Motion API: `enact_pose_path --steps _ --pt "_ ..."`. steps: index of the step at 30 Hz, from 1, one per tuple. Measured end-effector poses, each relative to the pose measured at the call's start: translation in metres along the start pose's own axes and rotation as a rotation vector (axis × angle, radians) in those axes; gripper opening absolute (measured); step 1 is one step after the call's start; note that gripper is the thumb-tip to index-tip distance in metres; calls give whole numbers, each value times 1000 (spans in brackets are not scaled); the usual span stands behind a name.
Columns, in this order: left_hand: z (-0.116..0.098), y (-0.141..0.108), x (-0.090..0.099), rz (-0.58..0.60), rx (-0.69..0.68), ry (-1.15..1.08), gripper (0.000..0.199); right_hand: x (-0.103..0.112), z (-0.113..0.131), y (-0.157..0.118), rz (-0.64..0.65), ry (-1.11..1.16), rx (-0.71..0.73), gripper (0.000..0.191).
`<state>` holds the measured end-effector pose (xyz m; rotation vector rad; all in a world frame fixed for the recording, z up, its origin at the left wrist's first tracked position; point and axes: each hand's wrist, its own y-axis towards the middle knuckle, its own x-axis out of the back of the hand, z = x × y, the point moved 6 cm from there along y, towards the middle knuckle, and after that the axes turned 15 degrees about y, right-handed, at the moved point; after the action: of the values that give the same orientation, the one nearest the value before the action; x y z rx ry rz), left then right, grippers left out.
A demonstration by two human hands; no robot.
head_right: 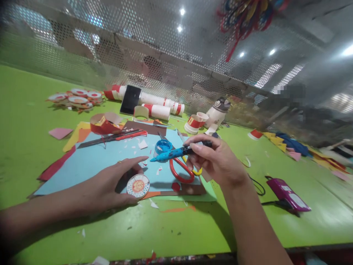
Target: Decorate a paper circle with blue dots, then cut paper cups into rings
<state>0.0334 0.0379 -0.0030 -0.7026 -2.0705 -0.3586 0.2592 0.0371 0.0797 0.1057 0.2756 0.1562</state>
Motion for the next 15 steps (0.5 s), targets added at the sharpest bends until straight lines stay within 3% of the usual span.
enact_pose_path --steps 4,8,15 --pt "3 0 -3 4 11 -16 90 -4 -12 -6 20 7 -34 19" --pt "3 1 -3 -12 3 -25 90 -13 -13 -12 5 -55 53 16" --pt "0 1 -1 -66 -14 -5 90 -37 -21 -24 -103 -427 247 6"
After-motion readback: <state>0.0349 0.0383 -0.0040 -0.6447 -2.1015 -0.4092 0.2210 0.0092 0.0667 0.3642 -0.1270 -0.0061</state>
